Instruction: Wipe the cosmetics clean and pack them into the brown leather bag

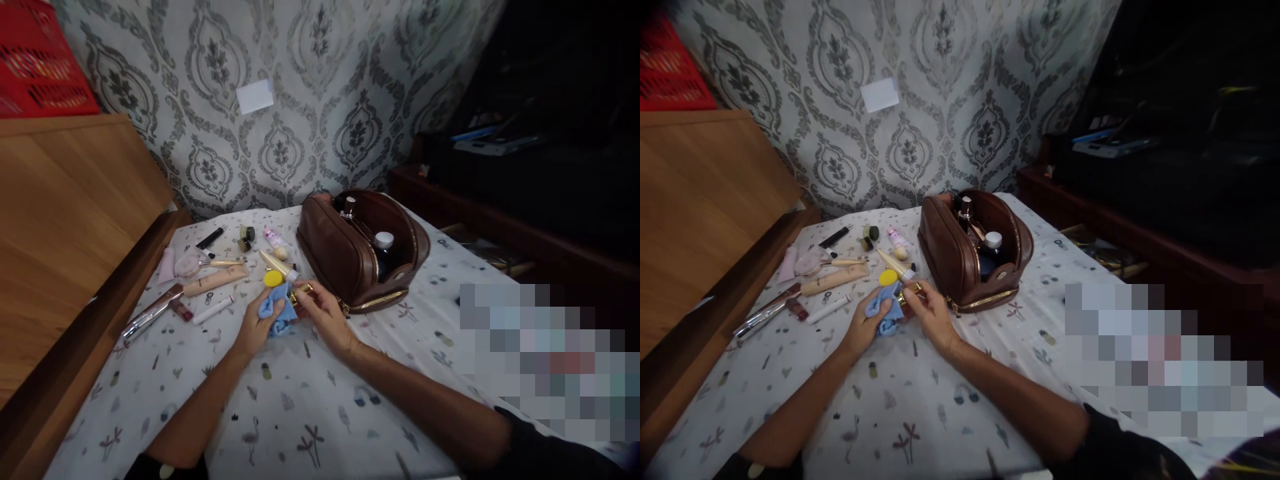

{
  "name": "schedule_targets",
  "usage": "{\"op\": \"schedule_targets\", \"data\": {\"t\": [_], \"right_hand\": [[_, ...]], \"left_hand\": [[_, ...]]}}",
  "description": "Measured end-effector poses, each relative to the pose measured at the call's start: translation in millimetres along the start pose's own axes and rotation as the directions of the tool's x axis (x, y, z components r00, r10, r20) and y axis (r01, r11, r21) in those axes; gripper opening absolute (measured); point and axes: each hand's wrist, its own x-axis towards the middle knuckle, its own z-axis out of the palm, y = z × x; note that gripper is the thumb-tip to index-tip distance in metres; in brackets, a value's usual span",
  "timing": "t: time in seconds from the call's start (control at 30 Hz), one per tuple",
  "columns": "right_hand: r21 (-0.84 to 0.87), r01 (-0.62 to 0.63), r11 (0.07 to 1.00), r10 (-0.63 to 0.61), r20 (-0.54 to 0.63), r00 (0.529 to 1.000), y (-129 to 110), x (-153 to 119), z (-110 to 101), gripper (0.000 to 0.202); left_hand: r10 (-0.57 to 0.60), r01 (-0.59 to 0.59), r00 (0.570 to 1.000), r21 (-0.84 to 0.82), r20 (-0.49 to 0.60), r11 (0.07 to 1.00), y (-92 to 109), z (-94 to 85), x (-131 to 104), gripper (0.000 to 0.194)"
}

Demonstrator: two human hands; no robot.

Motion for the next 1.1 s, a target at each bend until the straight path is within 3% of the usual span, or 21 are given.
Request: {"op": "schedule_targets", "data": {"t": [0.23,0.37,0.47,0.63,0.8,0.97,1.1], "right_hand": [[0.052,-0.032,0.998,0.032,0.003,0.999,4.0,2.2,1.1,0.041],[0.089,-0.045,0.995,0.046,-0.013,0.999,4.5,1.5,1.6,0.046],[0.095,-0.015,0.995,0.016,-0.012,1.0,3.4,1.0,1.7,0.055],[0.119,-0.024,0.993,0.023,0.008,1.0,1.5,1.3,0.7,0.059],[0.01,0.003,1.0,-0.003,-0.024,1.0,-1.5,2.5,-1.2,0.04],[-0.13,0.025,0.991,-0.029,-0.027,0.999,-3.1,4.6,-3.8,0.045],[-0.233,0.075,0.97,-0.075,0.011,0.997,-4.8,2.5,-3.6,0.046]], "left_hand": [[-0.101,0.065,0.974,-0.175,-0.203,0.982,-7.3,-1.7,3.8,0.043],[-0.252,0.148,0.947,-0.423,-0.201,0.894,-13.9,3.1,6.5,0.044],[-0.296,0.15,0.926,-0.492,-0.234,0.858,-13.9,6.1,7.6,0.049],[-0.159,0.104,0.972,-0.288,-0.173,0.952,-11.0,1.1,4.6,0.046],[-0.057,0.05,0.99,-0.064,-0.129,0.997,-2.8,-3.2,0.5,0.037],[0.026,-0.024,1.0,0.152,-0.01,0.988,0.2,-4.0,-1.4,0.028],[0.174,-0.182,0.983,0.368,0.055,0.912,-5.1,-5.7,-1.9,0.022]]}}
